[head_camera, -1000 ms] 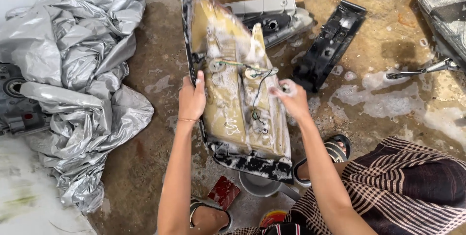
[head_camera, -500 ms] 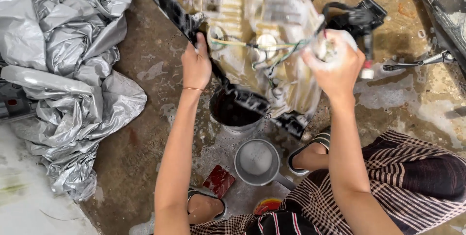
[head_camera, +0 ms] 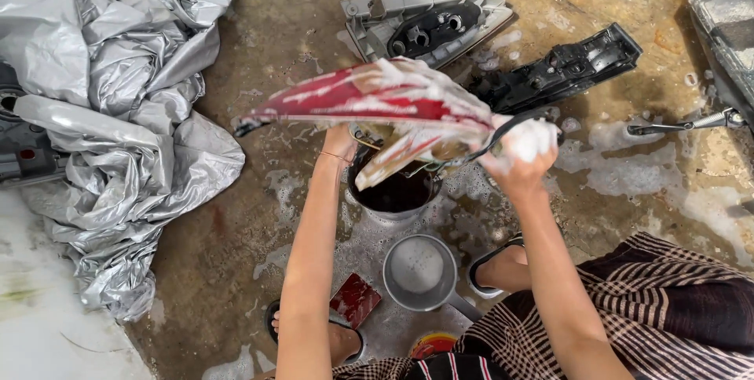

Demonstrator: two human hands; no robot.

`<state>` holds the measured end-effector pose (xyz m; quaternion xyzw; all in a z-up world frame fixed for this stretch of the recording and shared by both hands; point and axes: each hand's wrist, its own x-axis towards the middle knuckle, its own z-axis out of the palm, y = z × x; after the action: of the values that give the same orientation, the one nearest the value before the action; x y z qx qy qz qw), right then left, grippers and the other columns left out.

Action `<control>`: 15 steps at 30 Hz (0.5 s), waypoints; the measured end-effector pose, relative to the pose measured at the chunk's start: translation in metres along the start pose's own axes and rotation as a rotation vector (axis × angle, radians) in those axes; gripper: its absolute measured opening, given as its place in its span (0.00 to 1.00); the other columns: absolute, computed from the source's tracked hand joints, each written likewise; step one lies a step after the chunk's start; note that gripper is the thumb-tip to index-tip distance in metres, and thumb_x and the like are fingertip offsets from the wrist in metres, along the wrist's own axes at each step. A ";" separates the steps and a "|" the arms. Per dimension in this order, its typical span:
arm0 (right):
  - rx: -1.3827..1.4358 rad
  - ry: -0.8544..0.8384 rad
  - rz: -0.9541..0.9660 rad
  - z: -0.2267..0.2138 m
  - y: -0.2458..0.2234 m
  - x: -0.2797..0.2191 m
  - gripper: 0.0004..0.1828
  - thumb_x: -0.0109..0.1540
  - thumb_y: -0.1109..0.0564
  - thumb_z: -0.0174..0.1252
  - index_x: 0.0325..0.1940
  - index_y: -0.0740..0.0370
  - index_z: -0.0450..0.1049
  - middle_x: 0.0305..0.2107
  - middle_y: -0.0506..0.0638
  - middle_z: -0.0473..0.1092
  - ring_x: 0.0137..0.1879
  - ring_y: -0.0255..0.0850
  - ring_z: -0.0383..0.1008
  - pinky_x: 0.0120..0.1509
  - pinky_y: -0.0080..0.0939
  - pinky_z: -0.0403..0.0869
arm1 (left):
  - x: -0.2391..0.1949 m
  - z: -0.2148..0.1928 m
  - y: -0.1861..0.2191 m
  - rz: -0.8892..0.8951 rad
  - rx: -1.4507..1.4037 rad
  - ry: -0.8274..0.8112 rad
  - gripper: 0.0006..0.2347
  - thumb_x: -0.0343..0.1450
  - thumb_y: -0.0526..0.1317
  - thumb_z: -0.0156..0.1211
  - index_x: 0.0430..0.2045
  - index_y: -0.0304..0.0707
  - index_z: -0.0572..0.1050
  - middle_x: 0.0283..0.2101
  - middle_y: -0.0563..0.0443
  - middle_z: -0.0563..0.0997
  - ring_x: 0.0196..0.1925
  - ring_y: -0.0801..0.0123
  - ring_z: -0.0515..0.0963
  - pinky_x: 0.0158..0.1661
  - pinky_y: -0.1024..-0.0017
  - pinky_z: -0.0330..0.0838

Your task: The person scrubs the inside and outside of a motorcycle headlight assembly with a soapy sponge. They flip the part over to clean both sides thoroughly, then rinse the sponge in a bucket of water.

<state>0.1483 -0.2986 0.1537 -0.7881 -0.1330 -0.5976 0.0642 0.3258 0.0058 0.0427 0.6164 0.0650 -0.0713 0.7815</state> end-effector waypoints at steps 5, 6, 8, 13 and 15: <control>-0.038 -0.066 -0.008 0.007 -0.016 -0.048 0.09 0.58 0.48 0.70 0.36 0.52 0.81 0.31 0.47 0.72 0.37 0.46 0.70 0.42 0.47 0.68 | -0.011 -0.018 -0.002 -0.025 -0.086 0.042 0.25 0.76 0.52 0.48 0.61 0.32 0.68 0.57 0.25 0.73 0.52 0.32 0.76 0.44 0.41 0.75; -0.058 -0.081 -0.037 0.007 -0.022 -0.045 0.08 0.57 0.49 0.67 0.37 0.53 0.81 0.30 0.49 0.71 0.35 0.47 0.70 0.40 0.48 0.68 | -0.012 -0.021 -0.001 -0.029 -0.104 0.048 0.25 0.75 0.52 0.48 0.61 0.32 0.67 0.58 0.26 0.73 0.53 0.32 0.76 0.45 0.41 0.75; -0.058 -0.108 -0.052 -0.004 -0.034 -0.052 0.07 0.56 0.52 0.65 0.36 0.54 0.80 0.30 0.50 0.70 0.34 0.47 0.69 0.39 0.47 0.68 | -0.005 -0.029 -0.007 -0.036 -0.141 0.059 0.26 0.75 0.53 0.48 0.62 0.32 0.67 0.58 0.26 0.73 0.53 0.32 0.75 0.46 0.41 0.74; -0.055 -0.175 -0.109 0.015 -0.027 -0.175 0.08 0.55 0.54 0.59 0.35 0.57 0.78 0.27 0.53 0.66 0.29 0.47 0.66 0.36 0.47 0.68 | -0.026 -0.075 -0.005 -0.058 -0.232 0.102 0.28 0.73 0.56 0.49 0.62 0.34 0.67 0.59 0.27 0.72 0.55 0.33 0.74 0.48 0.41 0.72; -0.046 -0.275 -0.112 0.017 -0.017 -0.273 0.07 0.56 0.51 0.56 0.30 0.53 0.77 0.25 0.51 0.66 0.29 0.45 0.67 0.36 0.46 0.70 | -0.031 -0.112 -0.003 -0.066 -0.267 0.122 0.29 0.73 0.57 0.49 0.62 0.34 0.67 0.60 0.28 0.72 0.56 0.34 0.74 0.49 0.41 0.72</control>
<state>0.0905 -0.3148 -0.1141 -0.8552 -0.1707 -0.4894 -0.0059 0.2933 0.1152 0.0193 0.5078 0.1413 -0.0502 0.8483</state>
